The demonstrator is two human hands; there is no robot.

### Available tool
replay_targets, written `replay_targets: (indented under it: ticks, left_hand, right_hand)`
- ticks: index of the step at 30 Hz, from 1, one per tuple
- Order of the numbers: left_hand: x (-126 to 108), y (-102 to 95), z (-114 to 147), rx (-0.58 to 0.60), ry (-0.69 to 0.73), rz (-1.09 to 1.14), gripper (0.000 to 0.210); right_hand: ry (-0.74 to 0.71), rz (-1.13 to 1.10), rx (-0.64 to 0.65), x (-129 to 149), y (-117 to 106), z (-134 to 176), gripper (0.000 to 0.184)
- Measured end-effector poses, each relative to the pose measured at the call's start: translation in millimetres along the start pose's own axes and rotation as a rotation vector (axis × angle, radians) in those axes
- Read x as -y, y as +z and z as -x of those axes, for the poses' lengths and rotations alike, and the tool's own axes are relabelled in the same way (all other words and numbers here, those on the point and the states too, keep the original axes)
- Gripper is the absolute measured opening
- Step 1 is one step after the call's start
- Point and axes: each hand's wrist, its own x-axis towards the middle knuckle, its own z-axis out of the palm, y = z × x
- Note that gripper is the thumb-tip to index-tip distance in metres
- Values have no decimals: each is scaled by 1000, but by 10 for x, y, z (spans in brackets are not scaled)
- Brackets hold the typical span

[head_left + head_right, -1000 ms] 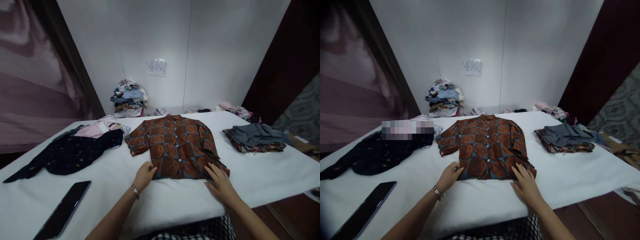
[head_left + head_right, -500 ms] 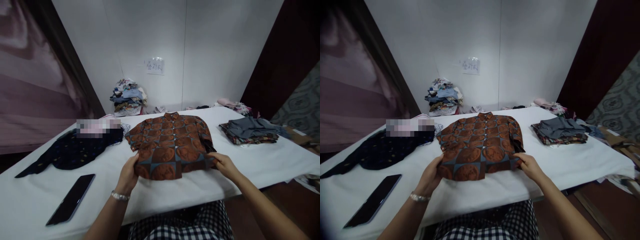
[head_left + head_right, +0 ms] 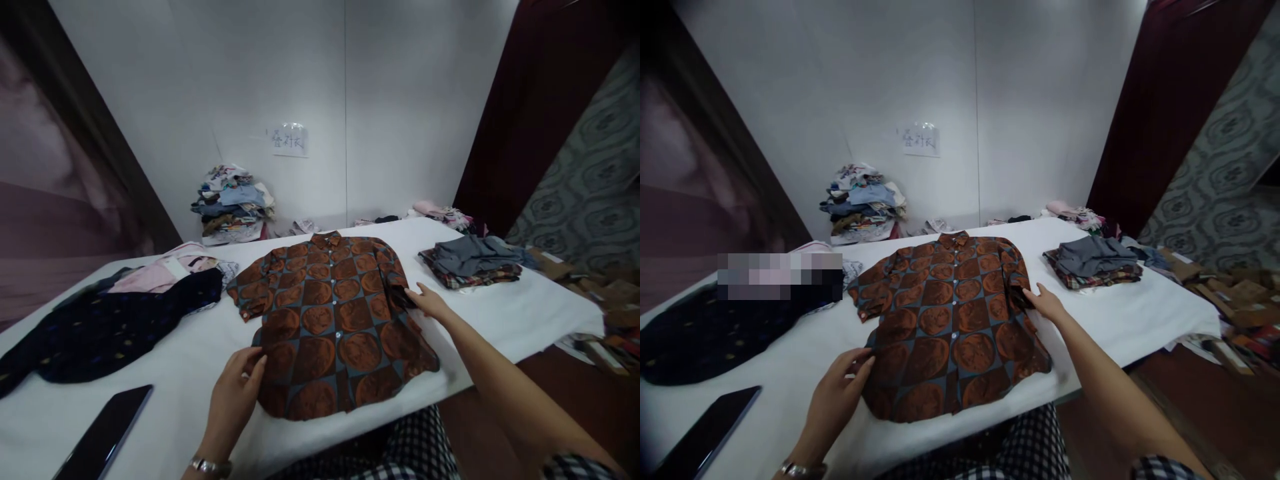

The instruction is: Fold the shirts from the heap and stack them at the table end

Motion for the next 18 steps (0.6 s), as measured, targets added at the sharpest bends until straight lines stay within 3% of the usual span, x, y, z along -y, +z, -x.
replay_targets:
  ticks: [3, 6, 11, 13, 15, 18]
  left_hand:
    - [-91, 49, -30, 9, 37, 77, 29]
    - [-188, 111, -88, 66, 43, 153, 27]
    - [-522, 295, -307, 234, -57, 351, 26]
    - [-760, 411, -460, 334, -157, 528, 29]
    - [-1026, 551, -651, 439, -253, 781, 33]
    - [-1361, 787, -972, 617, -403, 1185, 43]
  right_hand:
    - [22, 4, -13, 55, 171, -158, 57]
    - [-7, -51, -96, 133, 163, -283, 27]
    - [-111, -159, -381, 610, -151, -506, 43]
    - [-299, -209, -415, 964, -163, -444, 39]
    - [-709, -266, -359, 1335, -48, -224, 30]
    - [-1203, -200, 2, 1714, 237, 286, 29]
